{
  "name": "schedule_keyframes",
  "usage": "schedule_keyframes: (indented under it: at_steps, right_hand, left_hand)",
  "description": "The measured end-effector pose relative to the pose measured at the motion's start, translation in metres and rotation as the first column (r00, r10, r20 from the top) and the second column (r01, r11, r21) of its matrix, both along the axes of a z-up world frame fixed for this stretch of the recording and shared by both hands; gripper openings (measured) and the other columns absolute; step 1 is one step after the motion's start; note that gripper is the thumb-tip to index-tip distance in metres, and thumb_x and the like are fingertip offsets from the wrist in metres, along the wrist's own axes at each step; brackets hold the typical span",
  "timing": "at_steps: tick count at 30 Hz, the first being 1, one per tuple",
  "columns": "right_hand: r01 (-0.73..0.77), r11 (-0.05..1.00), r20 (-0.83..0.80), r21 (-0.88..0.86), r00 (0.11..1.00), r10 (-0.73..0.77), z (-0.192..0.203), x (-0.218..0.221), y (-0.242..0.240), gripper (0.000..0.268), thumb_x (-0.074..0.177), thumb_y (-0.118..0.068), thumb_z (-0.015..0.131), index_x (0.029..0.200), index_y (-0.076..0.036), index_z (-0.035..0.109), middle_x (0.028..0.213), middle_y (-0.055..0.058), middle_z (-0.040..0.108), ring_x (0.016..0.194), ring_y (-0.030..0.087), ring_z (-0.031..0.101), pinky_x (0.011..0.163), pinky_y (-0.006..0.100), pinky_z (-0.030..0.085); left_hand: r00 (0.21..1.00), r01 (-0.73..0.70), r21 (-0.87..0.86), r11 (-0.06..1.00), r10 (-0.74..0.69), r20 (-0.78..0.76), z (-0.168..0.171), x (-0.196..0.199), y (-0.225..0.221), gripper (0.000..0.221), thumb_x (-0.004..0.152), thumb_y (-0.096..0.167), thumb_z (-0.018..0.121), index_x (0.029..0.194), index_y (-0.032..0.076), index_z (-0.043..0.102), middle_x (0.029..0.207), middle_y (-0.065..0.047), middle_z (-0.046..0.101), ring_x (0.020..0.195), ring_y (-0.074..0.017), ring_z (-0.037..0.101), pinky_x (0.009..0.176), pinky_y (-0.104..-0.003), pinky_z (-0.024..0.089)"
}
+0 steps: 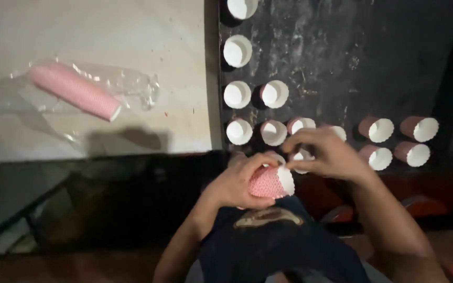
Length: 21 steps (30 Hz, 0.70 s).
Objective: The person takes pink paper baking cups from a plastic-wrapped roll, opens each cup by hand, and places them one at a time into the pockets of a black baking tray, gradually filling the tray. At the end they wrap the remaining roll in plastic and set it on a storage shelf.
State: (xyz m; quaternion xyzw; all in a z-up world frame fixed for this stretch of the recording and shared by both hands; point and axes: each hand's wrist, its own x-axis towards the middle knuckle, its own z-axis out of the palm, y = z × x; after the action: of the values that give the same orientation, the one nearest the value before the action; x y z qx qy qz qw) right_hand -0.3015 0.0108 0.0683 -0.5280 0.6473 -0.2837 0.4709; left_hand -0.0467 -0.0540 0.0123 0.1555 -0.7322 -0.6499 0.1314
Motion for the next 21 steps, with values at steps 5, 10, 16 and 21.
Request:
schedule_keyframes:
  at_steps: [5,10,16,21]
  right_hand:
    - [-0.224,0.971,0.005,-0.086,0.974,0.225,-0.016,-0.03,0.009,0.015,0.078,-0.01,0.081,0.09,-0.004,0.075,0.091,0.005,0.075,0.085,0.017,0.073,0.074,0.03,0.056]
    - [0.091,0.993,0.024,0.076,0.995,-0.093,-0.071,-0.115,0.003,0.014,0.084,-0.013,0.079,0.093,-0.003,0.074,0.086,0.008,0.072,0.079,0.011,0.068,0.071,0.029,0.056]
    - [0.09,0.993,-0.326,0.081,0.943,-0.059,-0.123,-0.129,-0.031,0.021,0.084,-0.018,0.077,0.093,0.0,0.072,0.078,0.01,0.07,0.067,0.016,0.066,0.063,0.034,0.054]
    - [-0.016,0.997,-0.445,-0.073,0.895,-0.018,-0.144,-0.138,-0.023,0.029,0.084,-0.023,0.08,0.099,0.001,0.074,0.083,0.014,0.073,0.072,0.018,0.069,0.07,0.035,0.055]
  left_hand:
    - [0.984,-0.179,0.185,0.966,0.179,0.021,0.016,-0.013,0.033,0.078,0.072,0.027,0.088,0.14,0.01,0.054,0.13,-0.012,0.067,0.12,-0.0292,0.069,0.102,-0.037,0.054]
    - [0.952,-0.282,0.236,0.93,0.24,0.189,0.011,-0.035,0.073,0.077,0.071,0.026,0.089,0.14,0.011,0.058,0.126,-0.01,0.07,0.115,-0.0257,0.071,0.099,-0.036,0.056]
    - [0.922,-0.388,0.208,0.898,0.378,0.088,0.017,-0.054,0.106,0.08,0.073,0.019,0.089,0.144,0.01,0.053,0.133,-0.012,0.067,0.122,-0.027,0.069,0.104,-0.038,0.054]
    - [0.888,-0.448,0.233,0.863,0.46,0.007,0.007,-0.074,0.132,0.094,0.074,0.023,0.09,0.15,0.007,0.037,0.138,-0.015,0.062,0.132,-0.0277,0.062,0.11,-0.039,0.05]
